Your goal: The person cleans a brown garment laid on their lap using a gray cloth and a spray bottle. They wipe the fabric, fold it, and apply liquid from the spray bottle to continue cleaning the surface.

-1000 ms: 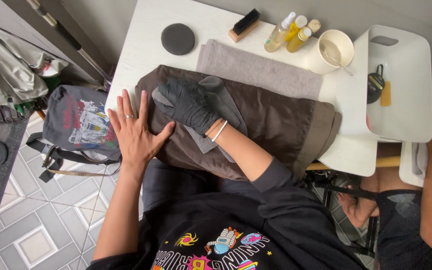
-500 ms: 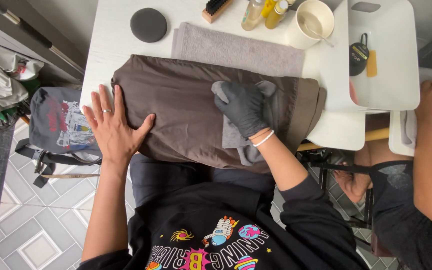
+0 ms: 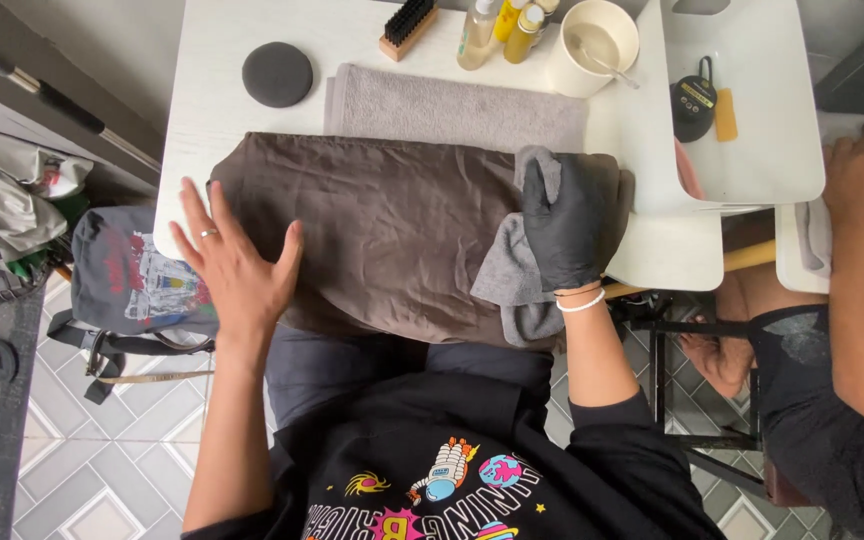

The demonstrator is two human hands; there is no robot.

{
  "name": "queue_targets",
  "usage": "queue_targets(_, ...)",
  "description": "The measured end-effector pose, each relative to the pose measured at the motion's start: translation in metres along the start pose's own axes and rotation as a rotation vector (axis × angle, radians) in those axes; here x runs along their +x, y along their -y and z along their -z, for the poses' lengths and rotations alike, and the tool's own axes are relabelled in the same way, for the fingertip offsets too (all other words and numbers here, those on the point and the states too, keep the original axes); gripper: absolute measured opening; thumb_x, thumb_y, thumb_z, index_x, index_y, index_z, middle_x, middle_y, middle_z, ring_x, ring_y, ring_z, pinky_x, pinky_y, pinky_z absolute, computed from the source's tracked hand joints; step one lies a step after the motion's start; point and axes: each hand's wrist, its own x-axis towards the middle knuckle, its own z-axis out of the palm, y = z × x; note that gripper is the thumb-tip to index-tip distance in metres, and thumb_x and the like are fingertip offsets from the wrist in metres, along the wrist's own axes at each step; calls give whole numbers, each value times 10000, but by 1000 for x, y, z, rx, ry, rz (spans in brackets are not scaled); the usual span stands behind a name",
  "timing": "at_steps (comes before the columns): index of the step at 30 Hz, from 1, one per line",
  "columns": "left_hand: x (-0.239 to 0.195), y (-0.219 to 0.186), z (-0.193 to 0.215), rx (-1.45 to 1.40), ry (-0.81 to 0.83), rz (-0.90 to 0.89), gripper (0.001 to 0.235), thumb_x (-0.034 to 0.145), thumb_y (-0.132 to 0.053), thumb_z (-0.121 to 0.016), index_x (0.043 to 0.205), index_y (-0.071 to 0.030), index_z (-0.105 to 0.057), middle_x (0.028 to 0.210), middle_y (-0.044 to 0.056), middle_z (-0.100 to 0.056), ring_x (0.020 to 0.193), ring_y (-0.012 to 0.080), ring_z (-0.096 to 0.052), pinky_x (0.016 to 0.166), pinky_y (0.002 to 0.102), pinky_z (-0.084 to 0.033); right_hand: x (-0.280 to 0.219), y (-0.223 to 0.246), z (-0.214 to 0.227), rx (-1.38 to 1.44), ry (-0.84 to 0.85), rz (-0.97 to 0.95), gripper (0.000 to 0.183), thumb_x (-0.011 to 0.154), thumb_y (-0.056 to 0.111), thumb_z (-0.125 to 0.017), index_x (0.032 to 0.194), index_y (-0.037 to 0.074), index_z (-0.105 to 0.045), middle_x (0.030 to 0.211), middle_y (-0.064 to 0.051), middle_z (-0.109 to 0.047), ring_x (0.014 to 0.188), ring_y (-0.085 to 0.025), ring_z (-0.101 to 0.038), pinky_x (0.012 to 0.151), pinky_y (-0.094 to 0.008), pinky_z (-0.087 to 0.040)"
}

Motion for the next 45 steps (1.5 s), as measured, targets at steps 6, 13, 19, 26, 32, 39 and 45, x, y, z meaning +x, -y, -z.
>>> queue_targets(6, 24, -83, -64, -64, -101, -538, 555, 993, -181, -696, 1477, 8, -501, 1567, 195, -452, 1477, 335, -424, 1217, 493, -290, -14, 43, -12, 378, 99, 21, 343, 945, 389, -763, 1144, 137, -641, 866, -79, -679, 852, -328, -726, 743, -430, -593)
queue_targets(13, 30, -112, -119, 44, 296, -738, 699, 1081, -523, -395, 1611, -69, -338, 1672, 108, -336, 1564, 245, -268, 1289, 457, -145, -33, 6, -71, 269, 310, -8, 306, 963, 264, -665, 1250, 171, -618, 908, -111, -650, 840, -375, -702, 690, -485, -591)
queue_targets(19, 34, -110, -110, 83, 360, -688, 819, 1059, -628, -357, 1609, -22, -327, 1672, 149, -325, 1567, 268, -253, 1293, 434, -135, -17, -32, -59, 179, 360, -97, 249, 979, 265, -701, 1194, 144, -674, 944, -88, -709, 890, -297, -724, 791, -433, -572)
queue_targets(26, 33, -110, -103, 125, 395, -650, 885, 1042, -675, -335, 1614, -2, -296, 1692, 155, -266, 1580, 268, -201, 1300, 429, -108, -6, -26, -36, 60, 162, -115, 223, 996, 280, -699, 1149, 118, -689, 848, -80, -677, 805, -285, -711, 702, -373, -590)
queue_targets(32, 34, -112, -102, 123, 405, -648, 896, 1036, -682, -346, 1610, 4, -303, 1692, 159, -264, 1580, 272, -196, 1300, 427, -114, -37, 15, -45, 347, 240, 54, 252, 900, 432, -757, 1077, 267, -687, 853, 41, -723, 853, -235, -739, 793, -364, -594)
queue_targets(39, 32, -106, -105, 128, 399, -645, 892, 1038, -684, -322, 1621, -10, -293, 1698, 144, -254, 1586, 258, -176, 1300, 422, -104, -53, -32, -62, 86, 190, -9, 283, 940, 380, -774, 1159, 207, -722, 923, -30, -760, 848, -260, -744, 903, -480, -542)
queue_targets(45, 31, -105, -112, 64, 387, -640, 687, 1122, -485, -276, 1622, -13, -305, 1697, 142, -266, 1579, 260, -191, 1293, 426, -112, -40, -37, -37, 18, 89, -17, 213, 1023, 299, -719, 1209, 197, -703, 1015, -47, -754, 1003, -294, -719, 961, -537, -502)
